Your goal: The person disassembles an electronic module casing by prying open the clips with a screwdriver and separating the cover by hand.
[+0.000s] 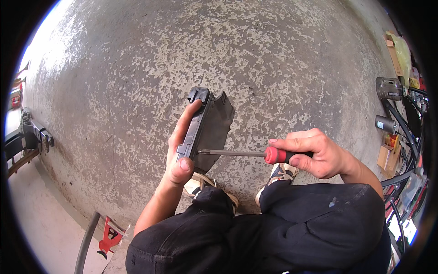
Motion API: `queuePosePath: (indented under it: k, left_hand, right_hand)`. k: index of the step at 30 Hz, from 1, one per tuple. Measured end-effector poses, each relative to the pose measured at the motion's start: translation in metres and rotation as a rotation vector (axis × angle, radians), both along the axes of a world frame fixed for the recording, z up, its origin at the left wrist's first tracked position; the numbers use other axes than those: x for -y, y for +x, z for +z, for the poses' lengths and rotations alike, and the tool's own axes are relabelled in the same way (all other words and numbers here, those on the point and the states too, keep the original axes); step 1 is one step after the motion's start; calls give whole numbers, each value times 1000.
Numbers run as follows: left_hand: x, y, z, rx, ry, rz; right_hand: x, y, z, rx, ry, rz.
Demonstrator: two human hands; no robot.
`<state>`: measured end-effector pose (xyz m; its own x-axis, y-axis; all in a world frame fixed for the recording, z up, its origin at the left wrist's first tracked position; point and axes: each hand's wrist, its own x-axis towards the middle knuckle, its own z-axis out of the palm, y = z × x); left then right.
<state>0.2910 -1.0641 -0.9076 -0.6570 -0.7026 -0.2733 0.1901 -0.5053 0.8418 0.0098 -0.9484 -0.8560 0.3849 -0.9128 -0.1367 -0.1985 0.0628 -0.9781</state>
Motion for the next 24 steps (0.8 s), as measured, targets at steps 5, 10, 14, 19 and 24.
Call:
queuePosePath:
  k: [5,10,14,19,24]
  left_hand:
    - [0,2,0,39,-2,6]
    - [-1,0,3,-13,52,22]
    - [-2,-3,7,-19,76,-2]
    - [-2,-1,6,14,43,1]
    - [-4,-3,4,41,17,-7]
  right_hand:
    - [2,0,-1,-15,6,16]
    - [3,-1,1,16,-19,24]
    - [2,-2,3,8,-11,24]
    - [2,-2,3,5,-14,27]
    - [1,-1,3,4,-12,23]
